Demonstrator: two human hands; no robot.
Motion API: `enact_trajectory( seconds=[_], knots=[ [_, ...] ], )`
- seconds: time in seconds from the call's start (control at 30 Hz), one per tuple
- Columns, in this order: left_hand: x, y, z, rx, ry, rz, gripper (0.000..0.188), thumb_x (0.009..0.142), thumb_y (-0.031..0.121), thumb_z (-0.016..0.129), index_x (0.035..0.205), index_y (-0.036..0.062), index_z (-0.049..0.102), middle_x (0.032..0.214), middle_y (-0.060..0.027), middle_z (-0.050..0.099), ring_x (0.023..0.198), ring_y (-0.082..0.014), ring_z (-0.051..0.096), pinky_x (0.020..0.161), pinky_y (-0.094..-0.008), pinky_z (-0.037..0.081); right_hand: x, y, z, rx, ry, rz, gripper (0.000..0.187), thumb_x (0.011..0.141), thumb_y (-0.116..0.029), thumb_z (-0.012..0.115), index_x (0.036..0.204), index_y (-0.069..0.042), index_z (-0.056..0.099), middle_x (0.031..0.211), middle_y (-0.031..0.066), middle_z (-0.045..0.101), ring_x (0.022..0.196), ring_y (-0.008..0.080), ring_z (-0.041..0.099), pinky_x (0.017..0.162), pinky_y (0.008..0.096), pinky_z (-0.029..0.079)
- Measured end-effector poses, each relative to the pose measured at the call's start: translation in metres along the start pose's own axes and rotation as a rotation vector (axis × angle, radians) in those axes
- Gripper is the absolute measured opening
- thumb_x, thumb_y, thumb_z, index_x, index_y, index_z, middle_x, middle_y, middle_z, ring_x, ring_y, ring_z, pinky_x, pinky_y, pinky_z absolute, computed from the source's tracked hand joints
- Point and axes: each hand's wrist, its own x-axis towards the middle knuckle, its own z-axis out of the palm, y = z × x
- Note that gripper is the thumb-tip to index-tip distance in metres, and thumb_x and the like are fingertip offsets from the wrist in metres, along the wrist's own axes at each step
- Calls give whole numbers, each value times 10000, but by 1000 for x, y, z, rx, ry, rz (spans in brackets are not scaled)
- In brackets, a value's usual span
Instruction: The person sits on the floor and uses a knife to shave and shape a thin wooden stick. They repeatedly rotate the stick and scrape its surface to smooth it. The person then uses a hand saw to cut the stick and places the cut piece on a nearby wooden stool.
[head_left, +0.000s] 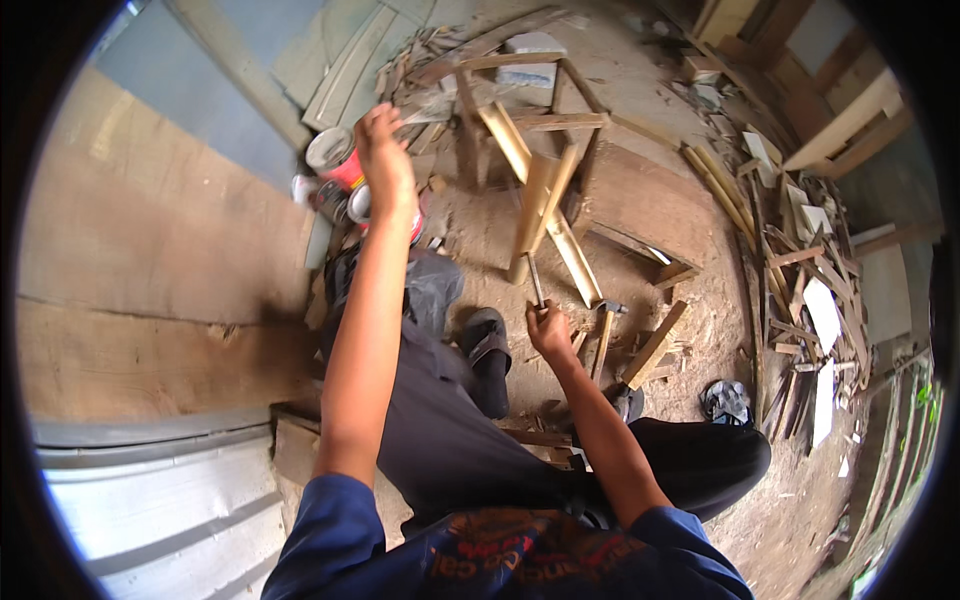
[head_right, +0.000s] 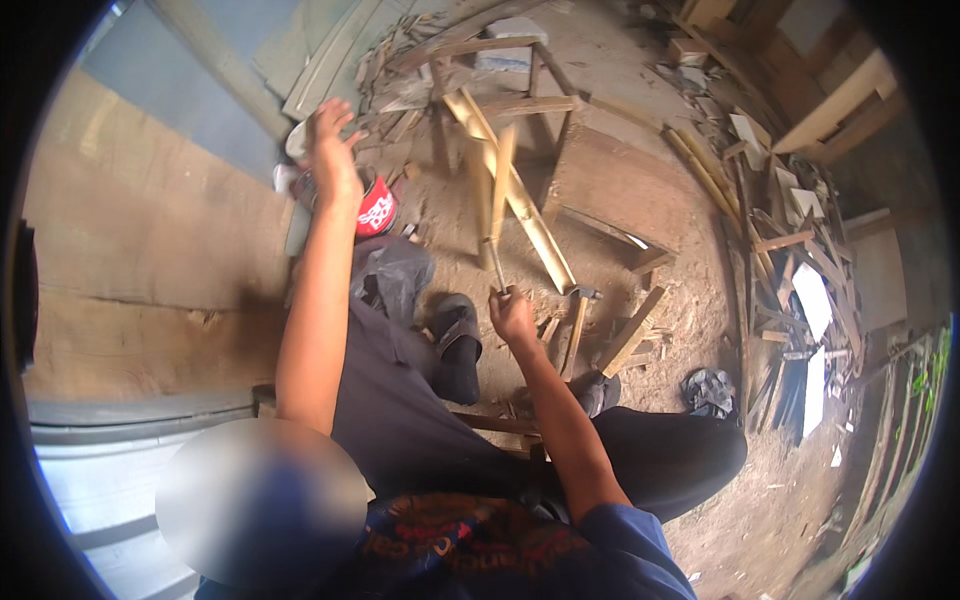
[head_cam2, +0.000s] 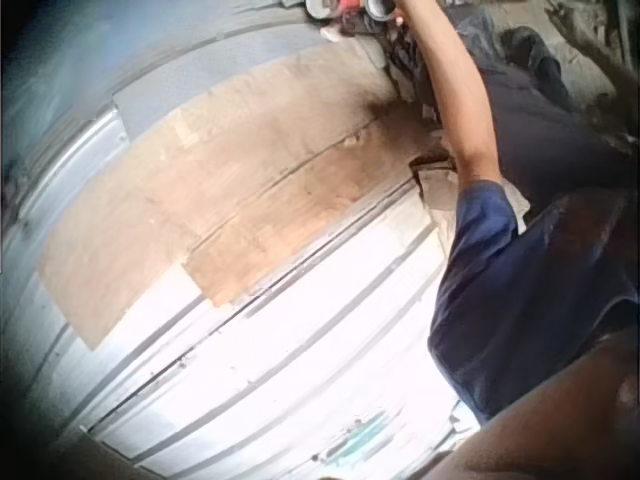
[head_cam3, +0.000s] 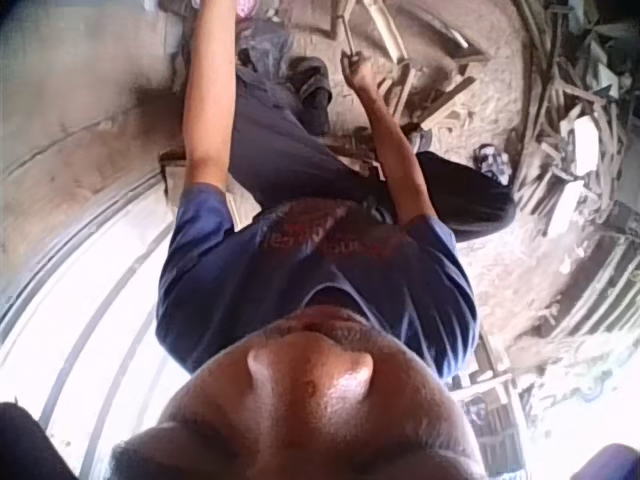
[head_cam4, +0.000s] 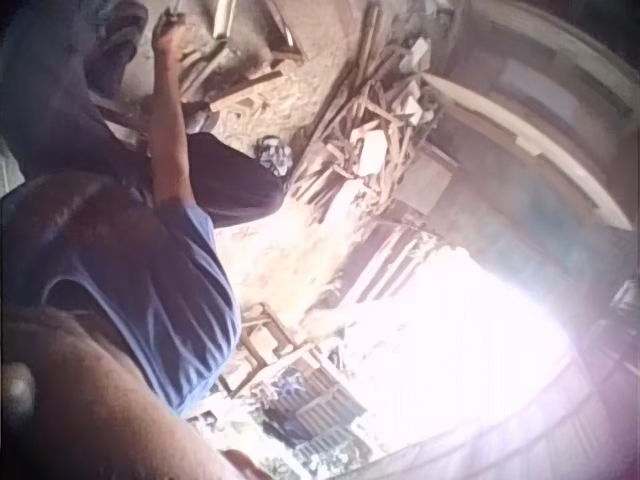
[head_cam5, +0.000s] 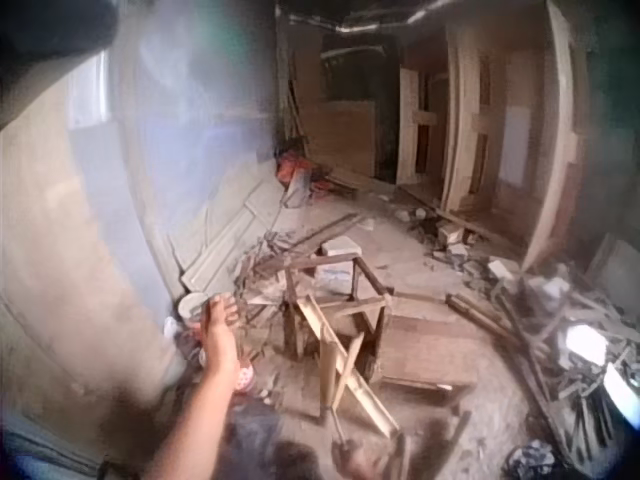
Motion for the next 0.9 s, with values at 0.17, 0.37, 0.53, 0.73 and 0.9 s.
enact_trajectory(
  seconds=[0.17,0.37,0.53,0.73,0.9],
  knots=[
    [-7,7,-8,-21,31,-72,433,986,393,438,1260,69,522,1218,-79,583,1143,-192,524,939,-393,409,1,-25,-5,-38,-12,-71,325,905,-274,646,875,43,578,614,194,614,596,282,637,563,404,482],
    [-6,15,-16,-13,26,-2,435,989,407,428,1232,60,527,1209,-88,583,1135,-203,528,944,-403,406,7,-120,-40,155,59,-117,236,901,-195,656,893,15,550,589,195,600,553,276,654,520,380,472],
    [-4,12,-2,-41,41,-80,464,988,420,418,1260,58,519,1225,-92,583,1139,-208,530,940,-399,405,15,26,16,-13,58,-42,259,899,-207,650,825,26,562,562,156,583,503,187,543,508,368,441],
    [-5,5,-14,-29,44,-73,467,989,419,412,1265,56,516,1221,-90,583,1136,-202,532,923,-385,414,12,-33,-11,-56,-21,62,360,885,-245,649,742,76,567,652,285,586,692,444,648,592,471,488],
    [-11,13,-16,-5,33,-21,444,991,397,408,1246,53,526,1195,-89,593,1115,-194,544,905,-378,424,10,-68,-21,107,107,-129,365,933,-266,627,751,40,550,485,112,517,413,145,461,418,351,361]
  ],
)
